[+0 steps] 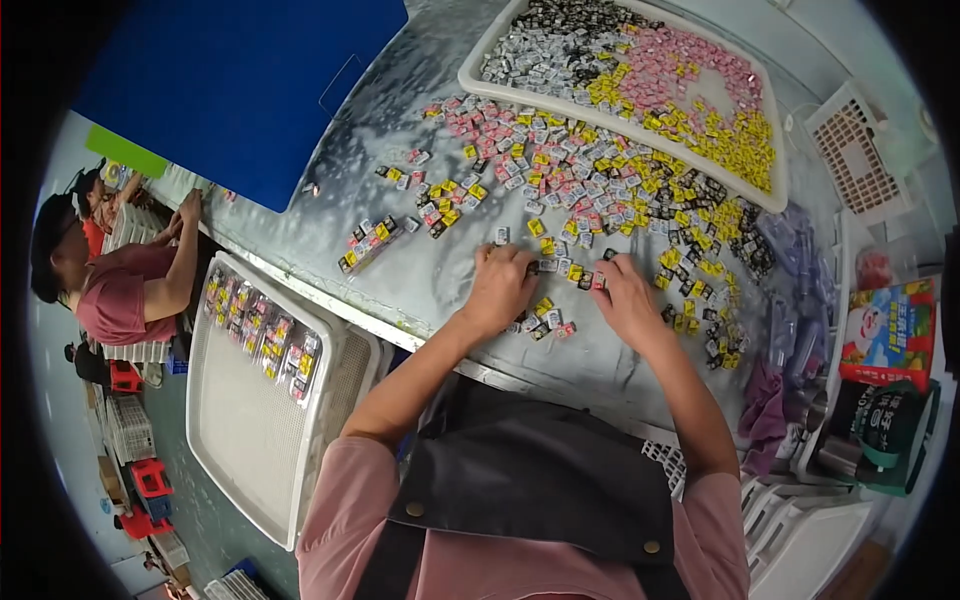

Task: Sorting small colorful components and placing them into plastic sleeves, then arranging them in a tray.

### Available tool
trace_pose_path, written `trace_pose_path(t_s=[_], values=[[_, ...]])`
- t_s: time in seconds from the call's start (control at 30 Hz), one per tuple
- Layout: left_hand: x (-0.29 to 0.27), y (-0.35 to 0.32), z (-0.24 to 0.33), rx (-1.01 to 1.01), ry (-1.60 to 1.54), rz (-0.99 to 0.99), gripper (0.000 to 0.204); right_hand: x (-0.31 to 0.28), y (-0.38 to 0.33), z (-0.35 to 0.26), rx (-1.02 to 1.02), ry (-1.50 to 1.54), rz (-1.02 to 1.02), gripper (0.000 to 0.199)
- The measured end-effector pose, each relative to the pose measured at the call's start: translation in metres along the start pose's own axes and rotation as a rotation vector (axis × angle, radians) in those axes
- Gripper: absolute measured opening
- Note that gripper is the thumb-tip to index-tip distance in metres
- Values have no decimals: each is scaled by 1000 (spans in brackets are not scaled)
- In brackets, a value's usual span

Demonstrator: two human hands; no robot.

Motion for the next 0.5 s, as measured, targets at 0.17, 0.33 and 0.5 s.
trace_pose_path(t_s=[0.17, 0.33, 0.5], values=[[-4, 3, 12, 37, 46, -20, 33, 0, 2, -5, 17, -22, -71, 40], [-6, 4, 10, 76, 63, -54, 32, 3, 11, -16, 15, -86, -117, 44], [-7, 8, 10, 87, 59, -67, 31, 9, 19, -17, -14, -188, -155, 47]])
Point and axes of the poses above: each hand's wrist, its own y-axis towards the middle knuckle, its own x-axis out of the palm, z = x × y, the point moved 3 cm from there along y, towards the middle knuckle, and after that the axes turned 6 degrees about -x, right-handed, at the moved point
